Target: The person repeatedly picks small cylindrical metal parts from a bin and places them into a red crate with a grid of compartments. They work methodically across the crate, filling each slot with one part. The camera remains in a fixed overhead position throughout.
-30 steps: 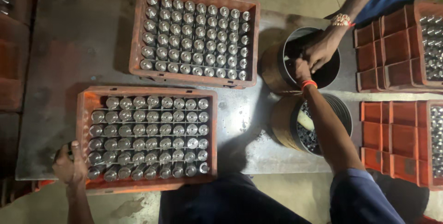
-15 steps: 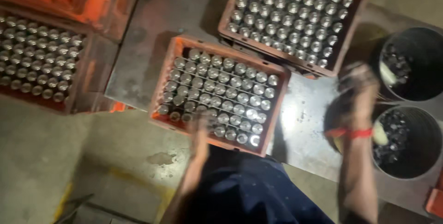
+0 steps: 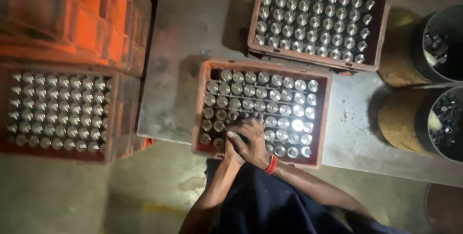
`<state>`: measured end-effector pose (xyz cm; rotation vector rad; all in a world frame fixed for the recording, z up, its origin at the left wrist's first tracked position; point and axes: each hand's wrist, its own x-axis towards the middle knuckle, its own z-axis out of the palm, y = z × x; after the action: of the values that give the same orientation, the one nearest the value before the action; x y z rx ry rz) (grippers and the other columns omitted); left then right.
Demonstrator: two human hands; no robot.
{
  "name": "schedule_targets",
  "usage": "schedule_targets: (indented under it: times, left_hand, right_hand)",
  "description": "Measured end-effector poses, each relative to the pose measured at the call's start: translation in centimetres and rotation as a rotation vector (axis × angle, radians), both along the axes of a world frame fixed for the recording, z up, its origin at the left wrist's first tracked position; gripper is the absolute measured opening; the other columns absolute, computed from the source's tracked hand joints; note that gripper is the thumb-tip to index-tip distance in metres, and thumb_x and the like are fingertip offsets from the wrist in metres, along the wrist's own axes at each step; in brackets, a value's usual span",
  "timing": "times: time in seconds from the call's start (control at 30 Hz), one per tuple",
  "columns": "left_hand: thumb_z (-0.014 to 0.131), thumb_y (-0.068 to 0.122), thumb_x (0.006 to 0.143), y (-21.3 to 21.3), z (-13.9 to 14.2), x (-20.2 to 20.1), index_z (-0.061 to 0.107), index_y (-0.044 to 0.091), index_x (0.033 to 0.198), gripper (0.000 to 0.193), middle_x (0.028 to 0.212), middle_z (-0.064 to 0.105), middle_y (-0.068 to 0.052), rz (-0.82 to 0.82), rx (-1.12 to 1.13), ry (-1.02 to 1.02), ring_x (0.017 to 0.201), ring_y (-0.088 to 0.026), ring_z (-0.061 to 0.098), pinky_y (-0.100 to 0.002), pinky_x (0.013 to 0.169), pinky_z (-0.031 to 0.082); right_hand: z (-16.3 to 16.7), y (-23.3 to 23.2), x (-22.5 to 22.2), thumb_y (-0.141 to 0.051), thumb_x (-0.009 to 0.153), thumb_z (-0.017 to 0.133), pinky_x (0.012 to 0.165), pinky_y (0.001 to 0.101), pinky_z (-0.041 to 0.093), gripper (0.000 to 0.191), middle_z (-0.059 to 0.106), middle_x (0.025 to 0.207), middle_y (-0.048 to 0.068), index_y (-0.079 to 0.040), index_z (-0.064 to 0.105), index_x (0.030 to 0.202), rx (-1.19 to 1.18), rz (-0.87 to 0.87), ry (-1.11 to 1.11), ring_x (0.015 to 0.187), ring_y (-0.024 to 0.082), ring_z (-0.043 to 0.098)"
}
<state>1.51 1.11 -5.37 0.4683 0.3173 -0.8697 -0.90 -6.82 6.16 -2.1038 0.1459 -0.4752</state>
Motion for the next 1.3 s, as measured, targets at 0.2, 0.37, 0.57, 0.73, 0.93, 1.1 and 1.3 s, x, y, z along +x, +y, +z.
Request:
schedule_targets:
  times: [0.2, 0.37, 0.57, 0.73, 0.93, 1.1, 1.3]
  left_hand:
    - [0.043, 0.037, 0.108, 2.4, -0.8, 3.1, 0.063, 0.008, 0.104, 0.036, 0.100, 0.065, -0.001, -0.090, 0.016, -0.122, 0.097, -0.016, 0.064, -0.031, 0.090, 0.053]
    - [0.049, 0.033, 0.102, 4.3, -1.0, 5.0, 0.065, 0.011, 0.106, 0.026, 0.095, 0.067, -0.001, -0.087, 0.113, 0.398, 0.088, -0.016, 0.065, -0.033, 0.078, 0.053]
    - [0.065, 0.028, 0.102, 7.1, -0.8, 6.5, 0.064, 0.012, 0.107, 0.017, 0.084, 0.061, -0.001, -0.077, -0.090, 0.287, 0.068, -0.012, 0.053, -0.023, 0.052, 0.040]
    - [0.065, 0.032, 0.100, 7.5, 0.1, 7.3, 0.062, 0.012, 0.109, 0.022, 0.081, 0.055, 0.001, -0.001, -0.013, 0.173, 0.065, -0.009, 0.048, -0.023, 0.053, 0.038]
    - [0.065, 0.026, 0.104, 6.0, 1.6, 8.4, 0.065, 0.009, 0.118, 0.021, 0.080, 0.052, 0.002, -0.020, 0.176, 0.082, 0.061, -0.007, 0.047, -0.023, 0.052, 0.038]
    - [0.047, 0.040, 0.103, 4.4, 1.3, 7.4, 0.061, 0.013, 0.129, 0.041, 0.086, 0.065, 0.002, -0.150, 0.439, -0.114, 0.052, -0.007, 0.045, -0.022, 0.043, 0.035]
    - [0.053, 0.039, 0.105, 5.0, 1.3, 7.1, 0.064, 0.010, 0.133, 0.042, 0.076, 0.055, 0.002, -0.122, 0.373, -0.018, 0.054, -0.007, 0.048, -0.023, 0.044, 0.037]
  right_hand:
    - [-2.5, 4.0, 2.7, -0.017, 0.090, 0.075, 0.081, 0.0358, 0.054, 0.015, 0.078, 0.095, 0.011, -0.006, 0.078, 0.100, 0.198, -0.303, 0.163, 0.088, 0.022, 0.069]
    - [-4.0, 1.2, 5.4, -0.019, 0.094, 0.075, 0.069, 0.0281, 0.054, 0.021, 0.075, 0.089, 0.010, -0.002, 0.078, 0.107, 0.617, -0.376, 0.306, 0.079, 0.013, 0.065]
    - [-7.6, -5.9, 8.8, -0.024, 0.088, 0.077, 0.063, 0.0335, 0.056, 0.027, 0.075, 0.083, 0.012, -0.005, 0.075, 0.107, 0.214, -0.298, 0.399, 0.071, 0.022, 0.071]
    - [-8.5, -6.5, 11.9, -0.026, 0.086, 0.082, 0.061, 0.0316, 0.057, 0.027, 0.078, 0.083, 0.012, -0.004, 0.082, 0.100, -0.175, -0.208, 0.361, 0.067, 0.020, 0.076]
    - [-6.3, -5.6, 10.3, -0.031, 0.092, 0.071, 0.054, 0.0337, 0.060, 0.035, 0.080, 0.091, 0.008, -0.006, 0.072, 0.117, 0.340, -0.267, 0.603, 0.060, 0.020, 0.074]
    - [-6.9, -2.1, 5.4, -0.021, 0.088, 0.080, 0.070, 0.0285, 0.056, 0.031, 0.078, 0.097, 0.008, 0.000, 0.078, 0.111, 0.403, 0.034, 0.477, 0.081, 0.011, 0.068]
    - [-7.1, -2.9, 6.2, -0.021, 0.094, 0.075, 0.075, 0.0271, 0.060, 0.023, 0.079, 0.095, 0.006, -0.003, 0.077, 0.108, 0.517, -0.061, 0.501, 0.085, 0.011, 0.071]
